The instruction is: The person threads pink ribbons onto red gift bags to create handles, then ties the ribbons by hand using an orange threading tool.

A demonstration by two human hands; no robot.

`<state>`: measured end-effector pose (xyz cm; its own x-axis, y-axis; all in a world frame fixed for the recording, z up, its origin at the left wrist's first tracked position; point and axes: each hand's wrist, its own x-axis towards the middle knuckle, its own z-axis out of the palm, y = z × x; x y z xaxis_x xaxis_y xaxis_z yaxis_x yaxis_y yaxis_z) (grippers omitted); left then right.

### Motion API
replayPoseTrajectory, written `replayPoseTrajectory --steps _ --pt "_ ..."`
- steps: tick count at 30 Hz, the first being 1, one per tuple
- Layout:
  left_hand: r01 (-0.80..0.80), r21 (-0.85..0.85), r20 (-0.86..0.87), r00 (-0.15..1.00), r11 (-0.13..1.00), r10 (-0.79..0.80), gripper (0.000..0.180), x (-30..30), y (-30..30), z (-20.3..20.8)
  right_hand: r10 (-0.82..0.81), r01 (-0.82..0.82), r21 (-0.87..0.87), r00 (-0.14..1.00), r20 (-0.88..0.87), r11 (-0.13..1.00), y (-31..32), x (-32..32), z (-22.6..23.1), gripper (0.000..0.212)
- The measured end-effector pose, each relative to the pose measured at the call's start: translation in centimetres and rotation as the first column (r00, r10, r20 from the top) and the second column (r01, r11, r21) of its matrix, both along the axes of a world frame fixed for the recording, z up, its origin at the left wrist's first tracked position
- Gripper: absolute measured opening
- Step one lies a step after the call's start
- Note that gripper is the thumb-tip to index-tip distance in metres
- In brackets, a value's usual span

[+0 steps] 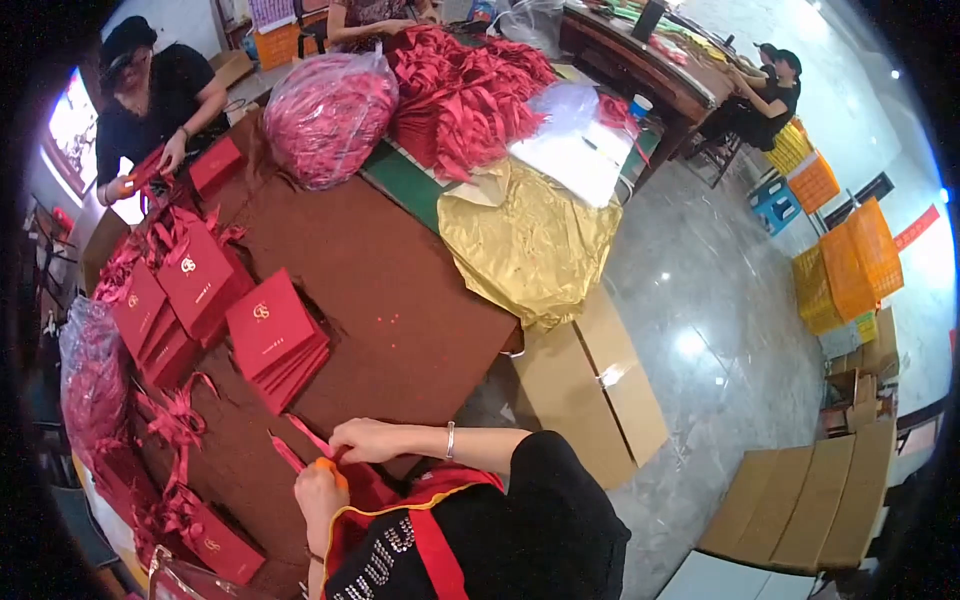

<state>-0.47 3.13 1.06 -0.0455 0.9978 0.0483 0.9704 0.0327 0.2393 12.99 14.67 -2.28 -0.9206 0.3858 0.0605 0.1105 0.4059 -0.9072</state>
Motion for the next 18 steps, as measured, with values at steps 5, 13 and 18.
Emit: replayPoseTrajectory --steps 5,13,18 --pt "0.159 0.034 -0.148 0.977 0.987 -0.152 0.006 0.3 0.3 0.1 0.042 -0.029 -0.301 0.998 0.036 0.953 0.1 0.7 0.4 0.019" --pt "0.049 0.214 0.343 0.932 0.976 -0.122 0.011 -0.5 0.3 -0.2 0.017 -0.005 -0.154 0.997 0.078 0.988 -0.1 0.9 -0.7 0.026" --pt "-0.028 0.009 0.404 0.915 1.0 0.022 0.022 -1.1 0.3 0.6 0.046 -0.036 -0.101 0.995 0.094 0.994 -0.1 0.7 0.6 0.026"
